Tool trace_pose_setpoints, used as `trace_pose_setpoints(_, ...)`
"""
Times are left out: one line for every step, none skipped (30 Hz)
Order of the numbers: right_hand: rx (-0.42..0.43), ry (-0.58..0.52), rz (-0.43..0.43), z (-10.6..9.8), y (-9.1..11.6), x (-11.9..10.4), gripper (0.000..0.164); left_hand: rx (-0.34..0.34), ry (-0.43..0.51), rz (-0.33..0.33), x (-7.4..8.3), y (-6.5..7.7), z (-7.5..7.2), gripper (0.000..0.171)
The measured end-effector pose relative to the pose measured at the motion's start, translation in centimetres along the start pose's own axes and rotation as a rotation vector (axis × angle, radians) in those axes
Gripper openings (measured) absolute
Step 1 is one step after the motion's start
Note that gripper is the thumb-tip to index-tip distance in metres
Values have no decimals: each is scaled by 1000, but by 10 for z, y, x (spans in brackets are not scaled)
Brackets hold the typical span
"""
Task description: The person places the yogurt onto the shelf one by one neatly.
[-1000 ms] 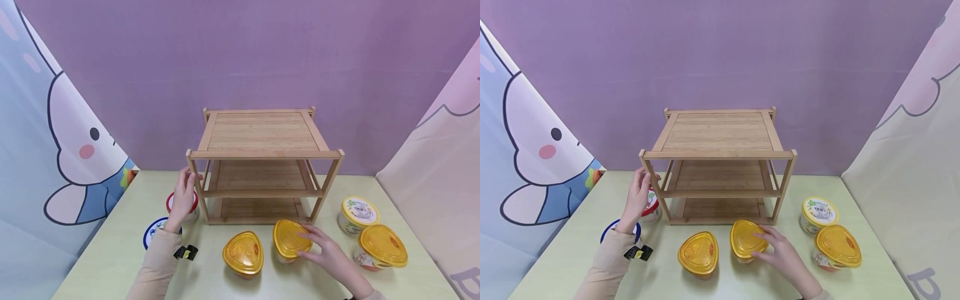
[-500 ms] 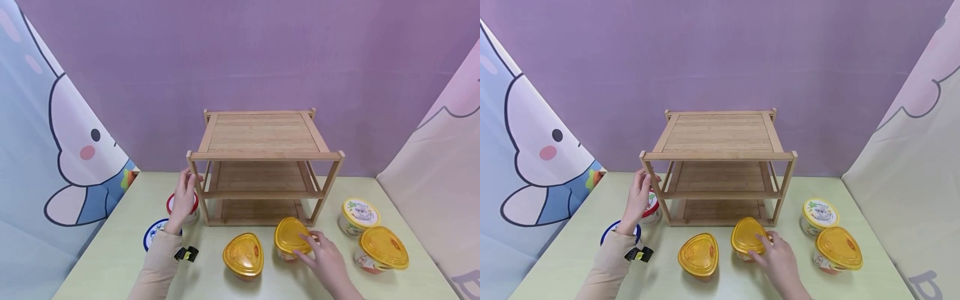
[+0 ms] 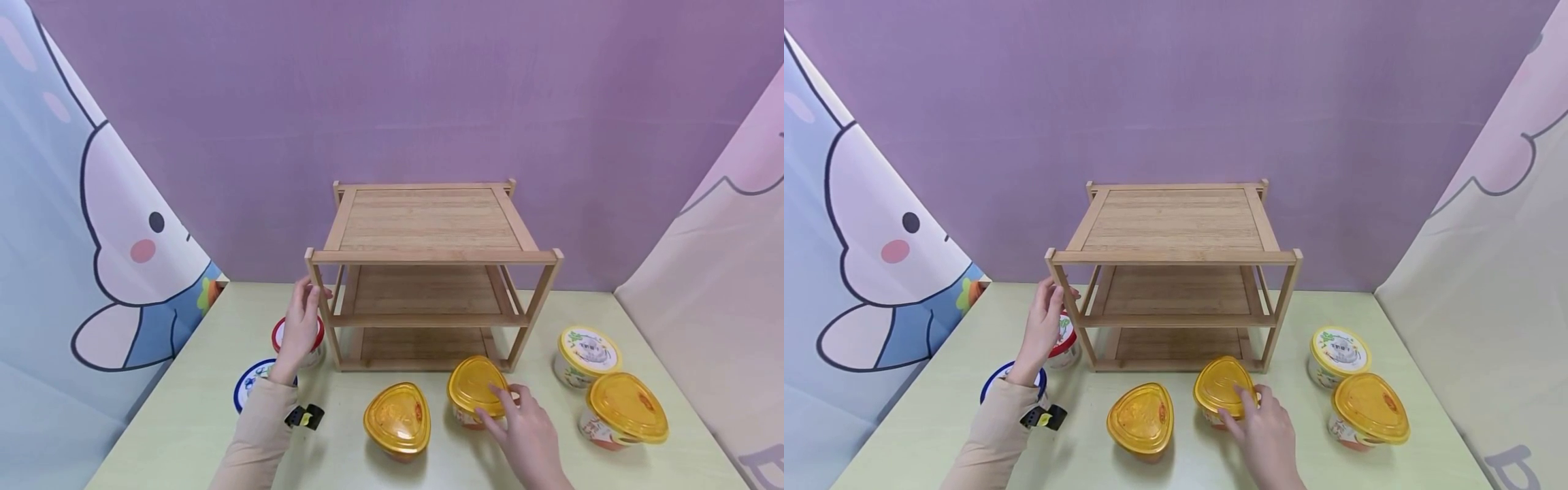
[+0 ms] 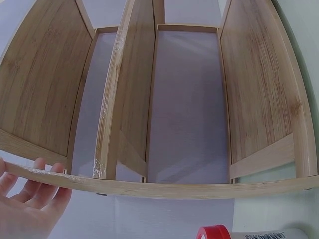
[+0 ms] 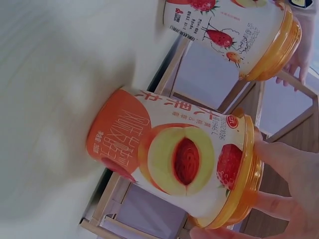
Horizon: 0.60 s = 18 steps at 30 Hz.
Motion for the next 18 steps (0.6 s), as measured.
trace_pose_setpoints(-2, -4, 4, 0, 0, 0, 42, -2, -3, 0, 4, 1, 0, 32)
trace_pose_setpoints(-6, -10, 10, 1, 1, 1, 42, -2, -3, -2, 7, 1, 0, 31)
trace_pose_setpoints(-12, -22, 20, 1, 1, 2, 43, -1, -1, -3, 12, 2, 0, 31)
trace_pose_setpoints(-21, -36, 35, 2, 1, 3, 44, 1, 2, -2, 16, 3, 0, 30)
trace_pose_setpoints(-33, -60, 55, 2, 2, 5, 45, 2, -1, -2, 20, 3, 0, 30)
trace_pose_setpoints(-47, -85, 80, 2, 2, 7, 46, 3, -7, -2, 23, 4, 0, 30)
trace_pose_setpoints(-63, -115, 110, 3, 3, 10, 48, 4, -9, -4, 25, 4, 0, 30)
trace_pose_setpoints(-80, -150, 140, 3, 3, 13, 49, 5, -8, -8, 25, 4, 0, 30)
trace_pose_setpoints(-97, -189, 171, 4, 4, 16, 51, 6, -8, -8, 26, 4, 0, 30)
trace_pose_setpoints(-115, -228, 198, 5, 5, 19, 51, 7, -9, -10, 26, 4, 0, 30)
trace_pose_setpoints(-134, -273, 226, 6, 5, 22, 52, 7, -12, -12, 26, 4, 0, 29)
trace_pose_setpoints(-149, -319, 246, 8, 6, 25, 53, 8, -8, -13, 26, 4, 0, 29)
trace_pose_setpoints(-162, -364, 260, 9, 7, 27, 53, 8, -5, -13, 26, 4, 0, 29)
trace_pose_setpoints(-172, -410, 270, 11, 7, 29, 54, 9, -2, -14, 26, 4, 0, 29)
trace_pose_setpoints(-180, -447, 277, 13, 7, 31, 54, 9, -4, -15, 26, 4, 0, 29)
trace_pose_setpoints(-188, -481, 284, 15, 8, 33, 54, 10, -6, -16, 26, 4, 0, 30)
trace_pose_setpoints(-196, -518, 293, 17, 8, 35, 54, 10, -7, -18, 26, 5, 0, 30)
trace_pose_setpoints(-205, -555, 302, 19, 9, 37, 54, 10, -7, -20, 27, 5, 0, 30)
Point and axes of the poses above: each hand's wrist, its own y-axis away from the middle knuckle, its own z-axis out of the palm, x = y × z, the point moved 7 cm from there along -y, towards the middle knuckle, and after that the axes turned 2 degrees about -y, right-handed, at the moved point
